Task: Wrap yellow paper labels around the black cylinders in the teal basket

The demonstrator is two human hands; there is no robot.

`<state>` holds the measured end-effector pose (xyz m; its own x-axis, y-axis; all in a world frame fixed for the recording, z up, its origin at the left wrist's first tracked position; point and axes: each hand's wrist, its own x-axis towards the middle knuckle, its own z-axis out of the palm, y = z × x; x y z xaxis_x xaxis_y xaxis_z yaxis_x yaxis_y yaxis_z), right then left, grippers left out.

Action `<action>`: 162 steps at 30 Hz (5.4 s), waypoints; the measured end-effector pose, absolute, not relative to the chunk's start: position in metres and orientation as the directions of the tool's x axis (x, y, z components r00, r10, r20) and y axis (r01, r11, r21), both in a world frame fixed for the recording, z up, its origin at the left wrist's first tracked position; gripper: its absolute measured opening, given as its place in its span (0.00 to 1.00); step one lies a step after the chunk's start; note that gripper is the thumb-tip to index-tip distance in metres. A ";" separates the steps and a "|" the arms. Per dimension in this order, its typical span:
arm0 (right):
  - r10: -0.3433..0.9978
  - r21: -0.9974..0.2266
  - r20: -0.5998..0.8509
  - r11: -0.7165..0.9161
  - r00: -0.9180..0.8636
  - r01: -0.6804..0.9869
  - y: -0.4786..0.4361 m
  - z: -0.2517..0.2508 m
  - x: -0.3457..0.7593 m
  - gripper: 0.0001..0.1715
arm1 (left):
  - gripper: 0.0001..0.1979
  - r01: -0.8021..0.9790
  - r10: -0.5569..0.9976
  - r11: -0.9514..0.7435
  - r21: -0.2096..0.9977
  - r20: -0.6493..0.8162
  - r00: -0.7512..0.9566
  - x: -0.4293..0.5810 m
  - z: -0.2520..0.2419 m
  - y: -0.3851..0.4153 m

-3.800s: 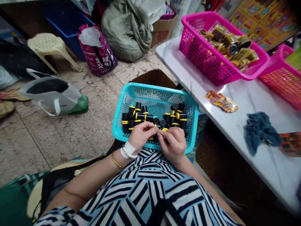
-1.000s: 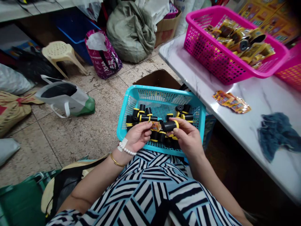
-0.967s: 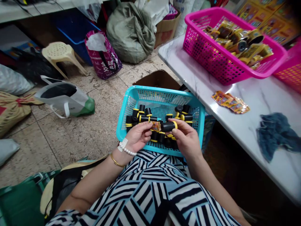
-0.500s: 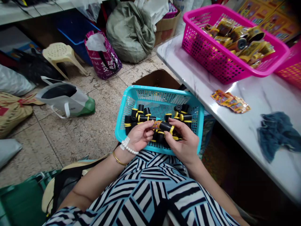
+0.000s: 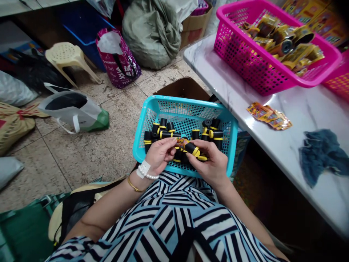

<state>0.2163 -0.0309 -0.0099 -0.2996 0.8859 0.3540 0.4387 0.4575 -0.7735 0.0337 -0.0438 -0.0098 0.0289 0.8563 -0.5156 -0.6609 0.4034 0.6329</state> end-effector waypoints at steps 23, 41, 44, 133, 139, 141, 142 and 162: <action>0.875 -0.839 0.338 0.447 -0.347 0.311 -0.027 -0.002 0.229 0.20 | 0.23 -0.528 0.794 0.607 0.593 -0.468 0.388 0.023 -0.017 -0.041; 0.888 -0.802 0.336 0.444 -0.314 0.400 -0.032 -0.012 0.232 0.16 | 0.23 -0.332 0.792 0.603 0.725 -0.495 0.357 0.023 -0.016 -0.037; 0.894 -0.819 0.296 0.419 -0.335 0.393 -0.035 -0.012 0.228 0.15 | 0.18 -0.302 0.827 0.551 0.778 -0.461 0.323 0.024 -0.019 -0.040; 0.739 -0.248 0.666 0.345 -0.099 0.905 0.117 0.095 0.342 0.16 | 0.10 0.616 0.836 -0.438 0.655 0.044 0.547 0.059 -0.043 -0.072; 0.870 -0.103 0.405 0.351 -0.283 0.931 0.093 0.048 0.346 0.19 | 0.07 0.487 0.630 -0.723 0.490 0.177 0.756 0.073 -0.037 -0.069; 0.836 -0.046 0.426 0.402 -0.346 0.915 0.090 0.044 0.342 0.20 | 0.05 0.434 0.589 -0.739 0.516 0.180 0.788 0.078 -0.032 -0.069; 0.813 -0.013 0.446 0.424 -0.374 0.906 0.086 0.043 0.340 0.22 | 0.04 0.420 0.585 -0.725 0.546 0.167 0.793 0.079 -0.030 -0.068; 0.716 -0.417 0.469 0.696 -0.517 0.585 -0.032 -0.005 0.238 0.15 | 0.15 -0.271 0.919 0.395 0.878 -0.372 0.134 0.058 -0.006 -0.025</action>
<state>0.2382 -0.0319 -0.0049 -0.5170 0.7157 0.4695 0.5845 0.6959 -0.4172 0.0578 -0.0246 -0.0058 0.1341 0.9185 -0.3720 -0.2712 0.3950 0.8777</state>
